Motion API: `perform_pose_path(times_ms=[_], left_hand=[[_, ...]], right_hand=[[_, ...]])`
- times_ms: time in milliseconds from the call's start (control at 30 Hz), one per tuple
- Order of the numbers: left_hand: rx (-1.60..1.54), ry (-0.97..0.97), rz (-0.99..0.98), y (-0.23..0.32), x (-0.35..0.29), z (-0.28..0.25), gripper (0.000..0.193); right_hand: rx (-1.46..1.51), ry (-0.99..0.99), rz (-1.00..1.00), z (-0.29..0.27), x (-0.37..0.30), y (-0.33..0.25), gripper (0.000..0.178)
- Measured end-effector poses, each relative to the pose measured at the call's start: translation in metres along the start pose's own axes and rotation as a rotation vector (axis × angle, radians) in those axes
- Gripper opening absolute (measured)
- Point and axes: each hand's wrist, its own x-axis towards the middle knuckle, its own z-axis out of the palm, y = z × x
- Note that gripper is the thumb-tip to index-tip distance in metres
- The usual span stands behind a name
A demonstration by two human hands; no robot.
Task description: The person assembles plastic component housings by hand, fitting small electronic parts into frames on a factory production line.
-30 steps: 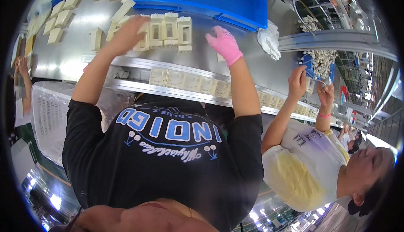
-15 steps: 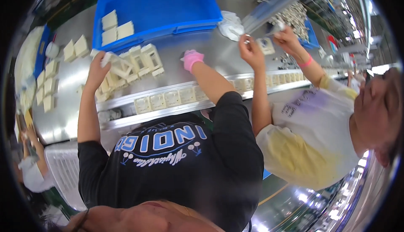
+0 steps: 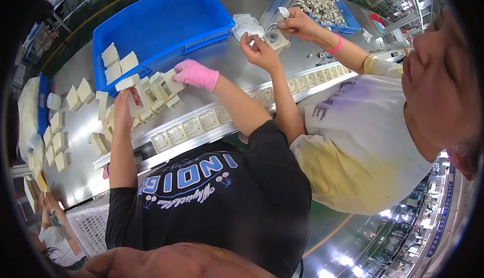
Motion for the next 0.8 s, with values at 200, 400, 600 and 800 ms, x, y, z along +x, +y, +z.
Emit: perform_pose_path(times_ms=[200, 400, 600, 800], left_hand=[[-0.058, 0.010, -0.132, -0.023, 0.002, 0.012, 0.020], [-0.056, 0.021, -0.170, -0.036, 0.002, 0.006, 0.021], [-0.050, 0.037, -0.187, -0.045, 0.008, 0.003, 0.021], [-0.024, 0.047, -0.215, -0.054, 0.014, -0.004, 0.021]], right_hand=[[0.242, -0.044, -0.008, 0.018, -0.025, -0.014, 0.028], [0.287, -0.058, -0.041, 0.024, -0.032, -0.010, 0.027], [0.380, -0.073, -0.048, 0.027, -0.035, -0.004, 0.026], [0.402, -0.065, -0.066, 0.028, -0.042, -0.002, 0.024]])
